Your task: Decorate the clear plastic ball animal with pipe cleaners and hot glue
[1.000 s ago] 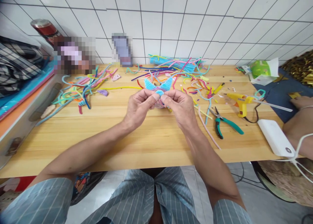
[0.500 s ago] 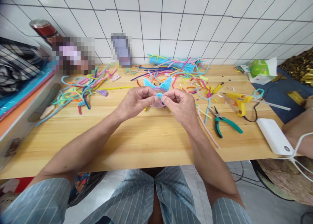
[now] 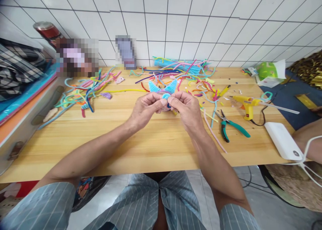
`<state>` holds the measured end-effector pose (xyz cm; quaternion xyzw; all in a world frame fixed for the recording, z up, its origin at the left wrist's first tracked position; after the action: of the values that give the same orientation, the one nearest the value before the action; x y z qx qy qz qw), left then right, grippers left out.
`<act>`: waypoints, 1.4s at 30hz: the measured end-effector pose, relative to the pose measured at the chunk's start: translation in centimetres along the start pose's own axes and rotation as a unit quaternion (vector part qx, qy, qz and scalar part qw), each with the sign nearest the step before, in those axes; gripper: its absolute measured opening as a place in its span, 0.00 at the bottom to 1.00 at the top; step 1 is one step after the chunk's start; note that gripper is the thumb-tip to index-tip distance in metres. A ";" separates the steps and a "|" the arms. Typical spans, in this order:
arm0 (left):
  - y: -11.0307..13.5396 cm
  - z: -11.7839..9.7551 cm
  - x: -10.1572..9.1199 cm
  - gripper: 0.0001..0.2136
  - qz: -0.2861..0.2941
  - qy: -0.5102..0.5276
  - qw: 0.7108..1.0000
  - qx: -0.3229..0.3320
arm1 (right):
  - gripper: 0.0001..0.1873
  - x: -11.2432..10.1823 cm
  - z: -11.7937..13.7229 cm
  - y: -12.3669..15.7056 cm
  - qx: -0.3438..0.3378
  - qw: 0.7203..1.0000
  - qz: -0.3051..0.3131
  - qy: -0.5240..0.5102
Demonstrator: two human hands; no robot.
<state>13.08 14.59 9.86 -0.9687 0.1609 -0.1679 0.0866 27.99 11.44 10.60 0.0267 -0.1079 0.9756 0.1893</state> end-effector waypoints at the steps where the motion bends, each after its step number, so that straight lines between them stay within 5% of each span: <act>1: -0.3 -0.2 0.3 0.30 0.031 -0.016 0.999 -0.004 | 0.15 -0.2 0.3 0.0 -0.010 1.000 -0.002 0.015; 7: -1.1 -1.8 0.2 0.27 0.116 -0.103 0.988 0.015 | 0.14 -0.2 1.8 0.2 -0.049 0.995 0.018 0.081; 21: 0.7 0.9 -0.8 0.29 -0.072 0.030 0.997 0.013 | 0.17 0.8 -1.0 0.3 0.054 0.997 0.010 -0.051; 28: -0.7 -0.8 0.4 0.29 0.099 -0.078 0.992 -0.027 | 0.13 -0.6 0.4 -0.3 0.010 0.999 -0.001 0.036; 32: -1.1 -2.2 0.2 0.25 0.131 -0.135 0.982 0.005 | 0.13 -0.2 1.1 0.0 -0.011 0.997 0.036 0.061; 42: 0.4 0.1 -0.3 0.28 -0.039 -0.016 0.999 -0.013 | 0.19 0.5 -0.2 0.3 0.026 0.999 0.027 -0.006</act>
<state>12.72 14.31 9.55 -0.9780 0.1233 -0.1534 0.0697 27.42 11.38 10.39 0.0346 -0.0845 0.9827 0.1613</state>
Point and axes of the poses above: each hand's wrist, its own y-axis away from the middle knuckle, its own x-axis out of the palm, z = x × y, the point moved 10 cm from there along -y, towards the middle knuckle, and after that the axes turned 10 degrees about -z, right-handed, at the moved point
